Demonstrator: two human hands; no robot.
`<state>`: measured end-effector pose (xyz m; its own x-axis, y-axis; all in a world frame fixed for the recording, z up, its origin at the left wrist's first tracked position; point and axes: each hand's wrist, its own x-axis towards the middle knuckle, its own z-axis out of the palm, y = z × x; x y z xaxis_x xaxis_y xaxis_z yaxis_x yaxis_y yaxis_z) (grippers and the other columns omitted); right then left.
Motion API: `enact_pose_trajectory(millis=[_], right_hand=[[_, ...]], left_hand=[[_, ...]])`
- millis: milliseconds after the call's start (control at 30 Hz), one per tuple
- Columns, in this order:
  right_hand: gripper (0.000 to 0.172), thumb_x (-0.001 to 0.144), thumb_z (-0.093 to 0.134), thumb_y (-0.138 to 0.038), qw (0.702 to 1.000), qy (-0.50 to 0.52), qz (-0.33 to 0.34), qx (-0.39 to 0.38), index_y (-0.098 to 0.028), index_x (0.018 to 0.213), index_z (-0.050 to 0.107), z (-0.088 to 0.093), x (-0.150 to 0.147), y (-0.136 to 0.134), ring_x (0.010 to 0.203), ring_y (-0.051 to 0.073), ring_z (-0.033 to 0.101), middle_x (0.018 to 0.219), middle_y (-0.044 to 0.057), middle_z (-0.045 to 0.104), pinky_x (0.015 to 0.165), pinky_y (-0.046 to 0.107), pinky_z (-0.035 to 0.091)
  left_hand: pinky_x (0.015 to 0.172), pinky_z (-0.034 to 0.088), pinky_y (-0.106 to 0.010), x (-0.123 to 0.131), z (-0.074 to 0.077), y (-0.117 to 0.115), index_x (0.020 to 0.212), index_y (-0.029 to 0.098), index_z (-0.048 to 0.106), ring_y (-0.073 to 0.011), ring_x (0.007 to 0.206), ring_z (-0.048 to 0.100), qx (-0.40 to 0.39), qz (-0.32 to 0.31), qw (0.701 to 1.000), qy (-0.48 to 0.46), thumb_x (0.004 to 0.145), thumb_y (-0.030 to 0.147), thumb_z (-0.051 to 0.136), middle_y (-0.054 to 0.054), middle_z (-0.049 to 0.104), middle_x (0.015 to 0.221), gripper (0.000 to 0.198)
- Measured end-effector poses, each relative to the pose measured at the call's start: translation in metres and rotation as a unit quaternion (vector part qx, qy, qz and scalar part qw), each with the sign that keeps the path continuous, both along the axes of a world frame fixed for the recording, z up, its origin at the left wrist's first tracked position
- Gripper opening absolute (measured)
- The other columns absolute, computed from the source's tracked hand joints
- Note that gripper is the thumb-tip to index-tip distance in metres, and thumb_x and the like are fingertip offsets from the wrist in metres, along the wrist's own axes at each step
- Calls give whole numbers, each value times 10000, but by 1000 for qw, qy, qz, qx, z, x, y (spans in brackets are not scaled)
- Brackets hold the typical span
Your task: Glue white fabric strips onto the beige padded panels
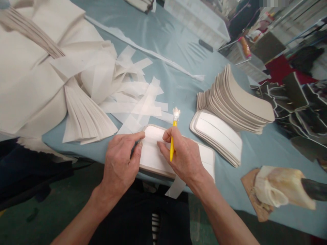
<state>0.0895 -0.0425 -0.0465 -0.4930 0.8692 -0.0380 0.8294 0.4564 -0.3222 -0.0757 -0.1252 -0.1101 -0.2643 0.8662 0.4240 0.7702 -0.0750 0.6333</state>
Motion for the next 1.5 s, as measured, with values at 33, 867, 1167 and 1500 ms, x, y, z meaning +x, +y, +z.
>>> enact_pose_trajectory(millis=[33, 867, 1167, 1500], right_hand=[[120, 910, 601, -301, 1000, 3, 3, 2, -256, 991, 524, -1, 0, 0, 705, 229, 677, 808, 11, 728, 578, 264, 279], [163, 928, 612, -402, 997, 35, -62, 31, -254, 942, 544, 9, 71, -8, 587, 178, 604, 709, -30, 651, 592, 256, 322], [211, 918, 669, -423, 987, 79, -129, 51, -239, 946, 570, 7, 122, -5, 660, 167, 641, 769, -17, 677, 630, 244, 376], [204, 972, 659, -392, 973, 68, -145, 165, -217, 885, 599, -29, 154, -10, 663, 137, 638, 740, -9, 673, 639, 239, 379]], left_hand=[[977, 505, -381, -1, 0, 1, 1167, 200, 682, -232, 1050, 677, 0, -8, 1000, 0, 996, 198, 529, -56, 772, 1089, 230], [819, 478, -447, -2, 1, 9, 1072, 262, 746, -284, 943, 652, -49, -48, 987, 145, 1002, 310, 519, -59, 759, 1102, 243], [841, 482, -419, -4, 0, 9, 1092, 227, 736, -279, 962, 670, -33, -44, 979, 195, 1012, 345, 533, -60, 768, 1132, 247], [866, 511, -428, -7, -4, 11, 1132, 231, 717, -300, 981, 692, -23, -41, 974, 222, 1009, 375, 512, -68, 759, 1178, 279]])
